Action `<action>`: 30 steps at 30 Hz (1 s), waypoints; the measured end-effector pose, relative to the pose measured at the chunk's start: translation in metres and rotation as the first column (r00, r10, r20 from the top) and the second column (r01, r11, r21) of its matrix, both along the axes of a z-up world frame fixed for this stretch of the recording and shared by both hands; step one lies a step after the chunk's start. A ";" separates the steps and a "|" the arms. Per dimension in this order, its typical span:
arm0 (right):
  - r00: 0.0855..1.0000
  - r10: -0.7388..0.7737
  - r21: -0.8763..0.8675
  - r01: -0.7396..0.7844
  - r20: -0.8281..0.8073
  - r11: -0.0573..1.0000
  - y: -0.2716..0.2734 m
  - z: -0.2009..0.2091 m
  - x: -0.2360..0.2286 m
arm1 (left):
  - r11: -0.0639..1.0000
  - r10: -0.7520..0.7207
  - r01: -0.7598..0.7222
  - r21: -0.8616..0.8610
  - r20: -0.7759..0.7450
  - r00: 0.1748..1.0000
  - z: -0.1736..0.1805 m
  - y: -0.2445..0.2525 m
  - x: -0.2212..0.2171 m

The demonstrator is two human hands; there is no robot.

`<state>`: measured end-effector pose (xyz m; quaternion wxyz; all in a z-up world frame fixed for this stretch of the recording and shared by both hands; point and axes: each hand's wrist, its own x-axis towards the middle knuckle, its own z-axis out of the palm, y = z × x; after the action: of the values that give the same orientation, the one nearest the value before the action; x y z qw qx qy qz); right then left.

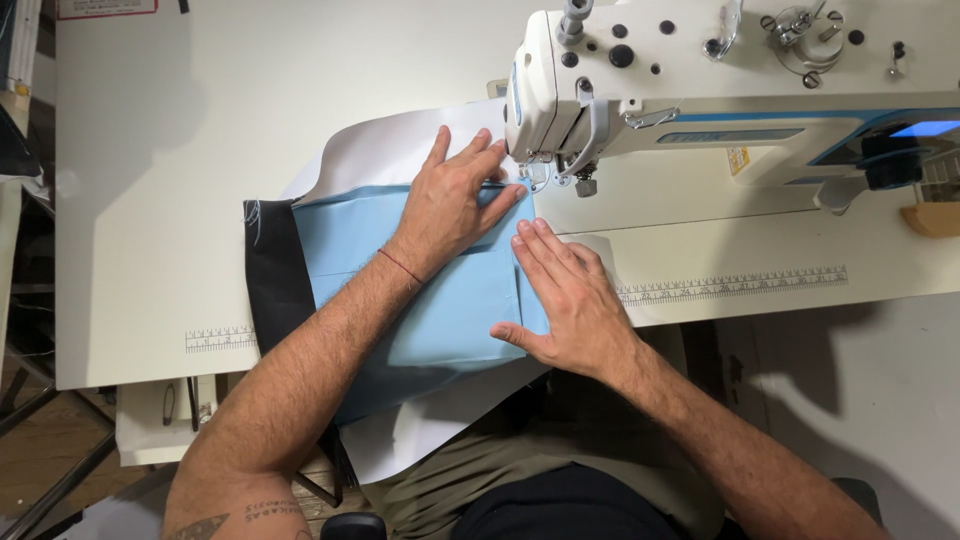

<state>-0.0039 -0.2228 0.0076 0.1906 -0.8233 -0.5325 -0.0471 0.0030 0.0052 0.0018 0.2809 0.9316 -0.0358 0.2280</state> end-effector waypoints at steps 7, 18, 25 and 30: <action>1.000 0.000 -0.019 -0.001 -0.024 1.000 0.000 0.001 0.002 | 1.000 -0.012 0.013 0.016 -0.006 1.000 -0.001 0.002 0.003; 0.833 -0.407 0.273 0.321 0.376 0.907 -0.118 0.056 0.069 | 0.984 -0.133 0.121 0.132 0.090 0.987 -0.005 0.017 0.010; 0.808 -0.438 0.192 0.394 0.395 0.899 -0.164 0.035 0.078 | 0.981 -0.124 0.111 0.158 0.072 0.990 -0.014 0.020 0.012; 0.784 -0.438 0.179 0.401 0.440 0.898 -0.165 0.030 0.079 | 0.983 -0.111 0.094 0.160 0.101 0.989 -0.019 0.021 0.016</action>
<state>0.0751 -0.3875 0.0377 0.0717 -0.8768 -0.3639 -0.3062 0.0191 0.0265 -0.0167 0.2167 0.9335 -0.1169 0.2606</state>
